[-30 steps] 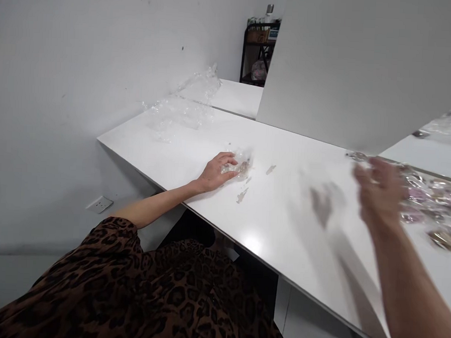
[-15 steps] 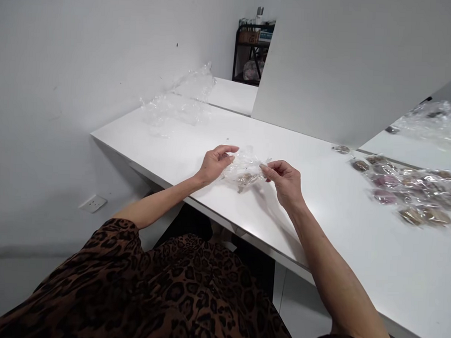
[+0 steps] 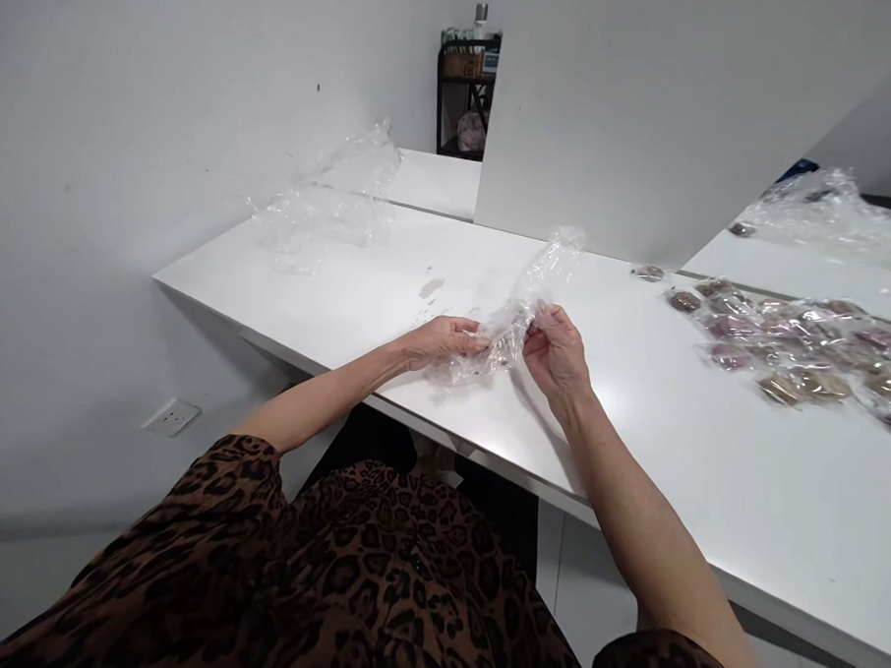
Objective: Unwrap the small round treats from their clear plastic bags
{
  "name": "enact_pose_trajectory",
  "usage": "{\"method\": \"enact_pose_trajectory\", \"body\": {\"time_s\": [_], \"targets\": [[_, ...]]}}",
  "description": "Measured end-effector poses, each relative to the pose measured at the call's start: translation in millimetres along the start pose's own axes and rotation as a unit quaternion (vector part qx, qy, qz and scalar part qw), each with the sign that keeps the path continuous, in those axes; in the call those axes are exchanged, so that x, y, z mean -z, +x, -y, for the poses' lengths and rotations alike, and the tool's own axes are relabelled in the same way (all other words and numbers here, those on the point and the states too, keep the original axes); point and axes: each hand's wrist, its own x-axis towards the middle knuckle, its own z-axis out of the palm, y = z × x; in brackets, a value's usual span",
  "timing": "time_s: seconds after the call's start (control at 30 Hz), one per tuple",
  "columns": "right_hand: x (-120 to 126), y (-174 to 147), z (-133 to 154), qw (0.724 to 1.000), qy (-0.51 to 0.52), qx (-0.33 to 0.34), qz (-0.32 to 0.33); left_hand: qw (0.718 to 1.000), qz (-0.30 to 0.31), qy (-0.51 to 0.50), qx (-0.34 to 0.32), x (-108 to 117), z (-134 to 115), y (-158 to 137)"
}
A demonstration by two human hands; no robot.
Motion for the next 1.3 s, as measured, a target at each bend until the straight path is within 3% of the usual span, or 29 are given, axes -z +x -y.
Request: {"method": "enact_pose_trajectory", "body": {"time_s": [0.13, 0.27, 0.37, 0.47, 0.57, 0.67, 0.8, 1.0, 1.17, 1.3], "targets": [[-8.0, -3.6, 2.3, 0.996, 0.068, -0.06, -0.009, 0.994, -0.073, -0.061, -0.054, -16.6, 4.0, 8.6], [-15.9, -9.0, 3.5, 0.993, 0.039, -0.11, -0.002, 0.987, -0.126, -0.083, -0.06, -23.4, 8.6, 12.4], [-17.1, -11.2, 0.4, 0.997, 0.006, -0.063, -0.042, 0.985, -0.157, -0.043, -0.052, -25.4, 9.8, 11.2], [-16.9, -14.7, -1.8, 0.994, -0.084, 0.026, -0.072, 0.987, -0.138, 0.044, -0.067, -27.6, 7.5, 7.9], [-17.9, -20.0, -1.7, 0.979, -0.172, 0.09, -0.059, 0.98, -0.112, 0.133, -0.097, -28.7, 6.0, 6.6], [-19.0, -22.1, -2.6, 0.977, -0.181, 0.106, -0.031, 0.977, -0.116, 0.143, -0.11, -26.5, 7.6, 9.8], [-16.9, -16.3, -7.0, 0.988, -0.139, 0.069, -0.026, 0.987, -0.132, 0.031, -0.09, -21.3, 4.4, 13.5], [-9.6, -6.8, -9.8, 0.995, -0.054, -0.035, -0.071, 0.976, -0.167, -0.126, -0.064, -14.4, -18.3, 8.4], [-11.5, -6.5, -9.3, 0.991, -0.035, -0.103, -0.084, 0.947, -0.149, -0.283, -0.03, -15.3, -35.3, 8.0], [-15.3, -7.6, -4.4, 0.988, -0.021, -0.135, -0.076, 0.899, -0.153, -0.408, 0.036, -24.4, -49.6, 6.5]]}}
